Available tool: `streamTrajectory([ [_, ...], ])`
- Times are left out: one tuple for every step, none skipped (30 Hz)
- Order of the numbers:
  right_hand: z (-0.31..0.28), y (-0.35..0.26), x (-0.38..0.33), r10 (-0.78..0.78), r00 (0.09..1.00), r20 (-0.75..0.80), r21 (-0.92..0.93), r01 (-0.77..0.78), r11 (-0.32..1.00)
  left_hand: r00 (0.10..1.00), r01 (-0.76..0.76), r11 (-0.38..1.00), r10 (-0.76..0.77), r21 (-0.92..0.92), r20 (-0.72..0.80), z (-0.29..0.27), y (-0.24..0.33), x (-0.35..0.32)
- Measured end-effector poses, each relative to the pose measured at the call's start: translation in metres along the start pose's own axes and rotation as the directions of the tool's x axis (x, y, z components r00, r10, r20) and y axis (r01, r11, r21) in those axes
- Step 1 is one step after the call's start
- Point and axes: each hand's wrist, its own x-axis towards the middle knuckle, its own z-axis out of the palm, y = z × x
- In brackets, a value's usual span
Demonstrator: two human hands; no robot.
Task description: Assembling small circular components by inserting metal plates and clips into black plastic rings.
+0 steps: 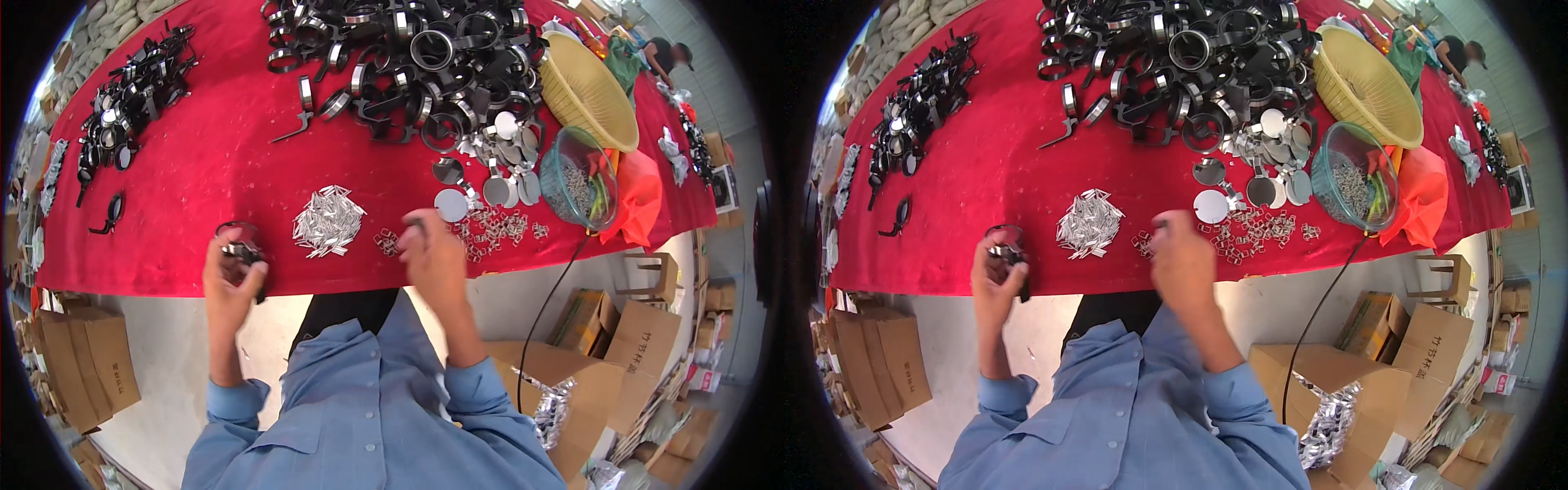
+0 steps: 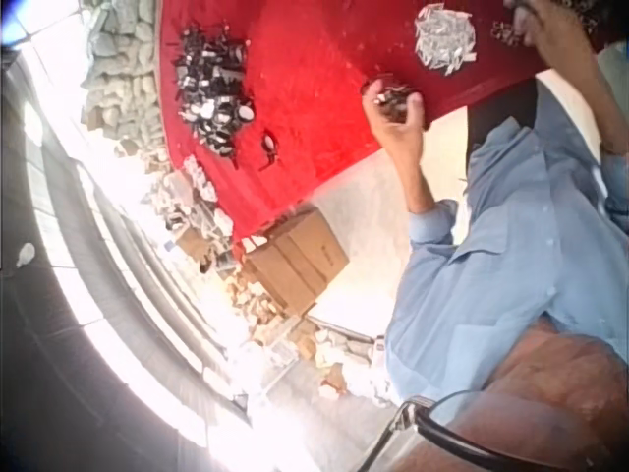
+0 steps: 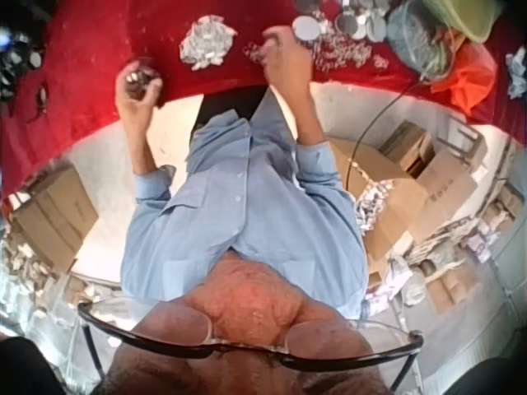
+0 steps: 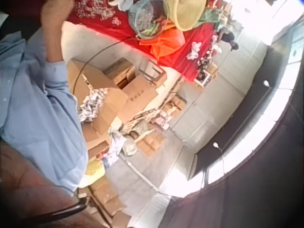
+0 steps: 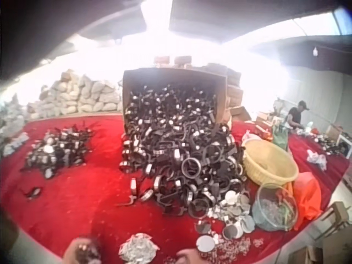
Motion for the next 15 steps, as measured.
streamTrajectory([
  [-0.016,0.012,0.009,-0.037,0.998,-0.051,-0.03,0.035,0.999,1.0,-0.013,1.0,0.013,-0.007,0.02,-0.017,-0.01,0.016],
  [-0.032,0.024,0.02,-0.009,0.992,-0.125,-0.124,-0.007,0.992,0.996,-0.073,0.997,0.072,0.008,0.044,-0.032,-0.015,0.035],
  [-0.046,0.032,0.029,-0.07,0.983,-0.168,-0.273,0.022,0.962,0.997,-0.083,0.996,0.083,0.016,0.006,-0.046,-0.014,0.051],
  [-0.058,0.044,0.036,-0.104,0.975,-0.195,-0.344,0.031,0.939,0.986,-0.156,0.988,0.156,0.012,-0.056,-0.062,-0.016,0.075],
  [-0.065,0.052,0.045,-0.095,0.969,-0.227,-0.376,0.003,0.926,0.939,-0.324,0.944,0.329,0.063,-0.097,-0.093,-0.03,0.105],
  [-0.071,0.058,0.048,-0.076,0.973,-0.216,-0.441,-0.028,0.897,0.924,-0.287,0.935,0.327,0.207,-0.196,-0.111,-0.028,0.126],
  [-0.075,0.062,0.052,-0.058,0.977,-0.204,-0.5,-0.053,0.865,0.815,-0.37,0.806,0.521,0.463,-0.255,-0.125,-0.026,0.148],
  [-0.076,0.067,0.055,-0.12,0.975,-0.185,-0.52,0.006,0.854,0.716,-0.301,0.64,0.641,0.707,-0.276,-0.15,-0.031,0.163],
  [-0.075,0.065,0.058,-0.114,0.983,-0.143,-0.551,0.016,0.835,0.625,-0.176,0.479,0.73,0.86,-0.278,-0.147,-0.03,0.169],
  [-0.074,0.064,0.058,-0.104,0.989,-0.103,-0.582,0.025,0.813,0.533,-0.019,0.304,0.809,0.952,-0.248,-0.137,-0.026,0.174],
  [-0.074,0.063,0.059,-0.081,0.993,-0.09,-0.6,0.01,0.8,0.546,-0.203,0.283,0.828,0.937,-0.132,-0.108,-0.014,0.173],
  [-0.074,0.061,0.059,-0.042,0.997,-0.062,-0.604,-0.004,0.797,0.621,-0.389,0.334,0.783,0.859,-0.023,-0.083,-0.006,0.173],
  [-0.078,0.068,0.058,-0.038,0.998,-0.056,-0.601,-0.003,0.799,0.685,-0.465,0.413,0.728,0.783,0.023,-0.042,0.001,0.167],
  [-0.08,0.069,0.059,-0.04,0.998,-0.05,-0.574,0.004,0.819,0.716,-0.487,0.498,0.698,0.718,0.001,-0.019,-0.006,0.17],
  [-0.081,0.063,0.061,-0.006,0.999,-0.041,-0.562,-0.018,0.827,0.759,-0.485,0.562,0.651,0.67,0.003,0.005,-0.004,0.167],
])
